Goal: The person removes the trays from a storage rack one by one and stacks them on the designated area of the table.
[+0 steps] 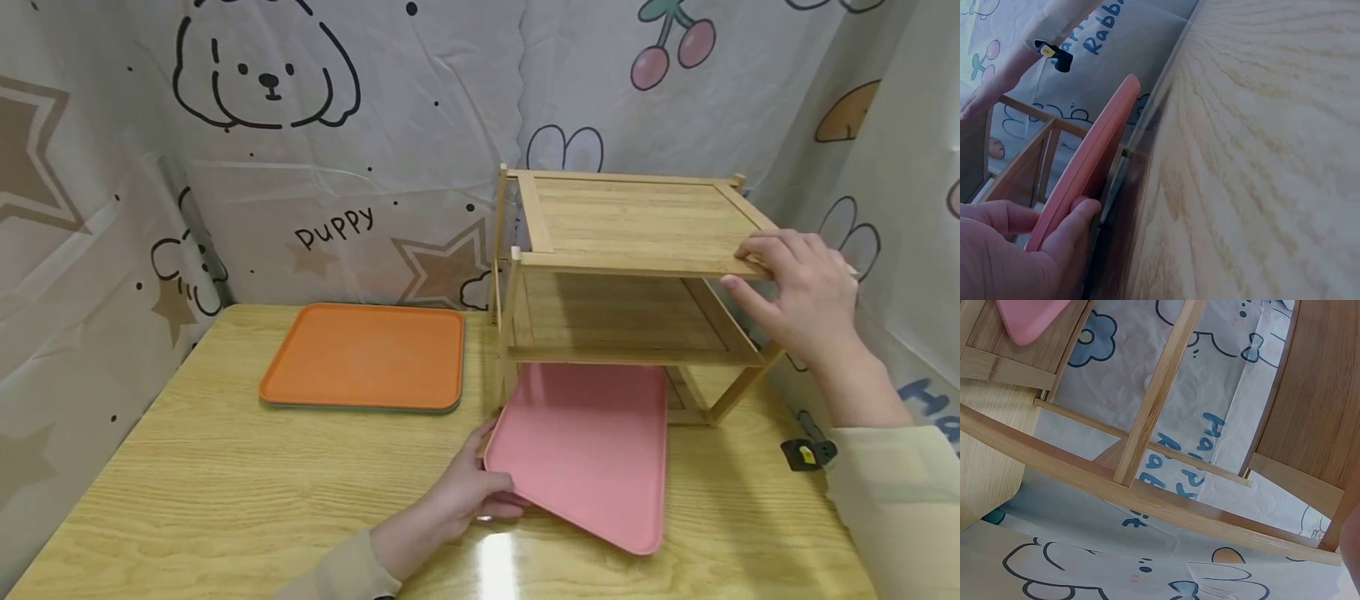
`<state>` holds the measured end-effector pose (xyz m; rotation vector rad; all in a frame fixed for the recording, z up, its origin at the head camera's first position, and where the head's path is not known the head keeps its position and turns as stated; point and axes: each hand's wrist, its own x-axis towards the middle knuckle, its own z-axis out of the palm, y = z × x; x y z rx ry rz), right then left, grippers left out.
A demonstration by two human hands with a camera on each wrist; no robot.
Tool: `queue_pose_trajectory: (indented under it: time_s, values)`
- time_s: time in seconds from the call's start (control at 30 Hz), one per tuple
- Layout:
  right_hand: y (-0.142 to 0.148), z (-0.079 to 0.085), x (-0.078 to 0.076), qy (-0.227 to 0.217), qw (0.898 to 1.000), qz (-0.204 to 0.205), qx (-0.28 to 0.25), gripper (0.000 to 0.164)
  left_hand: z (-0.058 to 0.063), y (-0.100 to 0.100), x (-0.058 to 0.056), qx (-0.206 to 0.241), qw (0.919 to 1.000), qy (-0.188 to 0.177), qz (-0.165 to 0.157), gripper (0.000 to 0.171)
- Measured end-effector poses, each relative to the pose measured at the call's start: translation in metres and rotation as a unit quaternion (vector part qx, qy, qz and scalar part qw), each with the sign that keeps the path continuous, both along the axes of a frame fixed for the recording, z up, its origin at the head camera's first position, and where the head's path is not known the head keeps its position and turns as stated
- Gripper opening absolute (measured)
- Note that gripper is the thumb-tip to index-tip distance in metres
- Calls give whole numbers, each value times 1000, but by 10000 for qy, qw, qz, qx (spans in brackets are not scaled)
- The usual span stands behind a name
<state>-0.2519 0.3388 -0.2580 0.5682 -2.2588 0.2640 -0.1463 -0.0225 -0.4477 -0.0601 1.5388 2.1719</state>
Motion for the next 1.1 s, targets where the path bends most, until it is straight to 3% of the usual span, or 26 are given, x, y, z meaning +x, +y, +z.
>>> queue_pose_trajectory:
  time_s: [0.13,0.3,0.57,0.93,1.1]
  values:
    - [0,1,0,-33,10000,-35,-12,77,3,1,6,10,9996,-9,296,98]
    - [1,1,0,-9,10000,-37,-27,76,-2,9,14,-6,9966,34,821,103]
    - [2,-1,-2,54,10000,14,-32,76,-3,24,22,-419,9873,220,1517,111]
    - [2,-1,-2,42,10000,14,51,77,-4,30,26,-564,9787,767,1821,98]
    - [0,0,-2,79,9999,35,79,78,-2,26,27,-194,9827,951,1580,101]
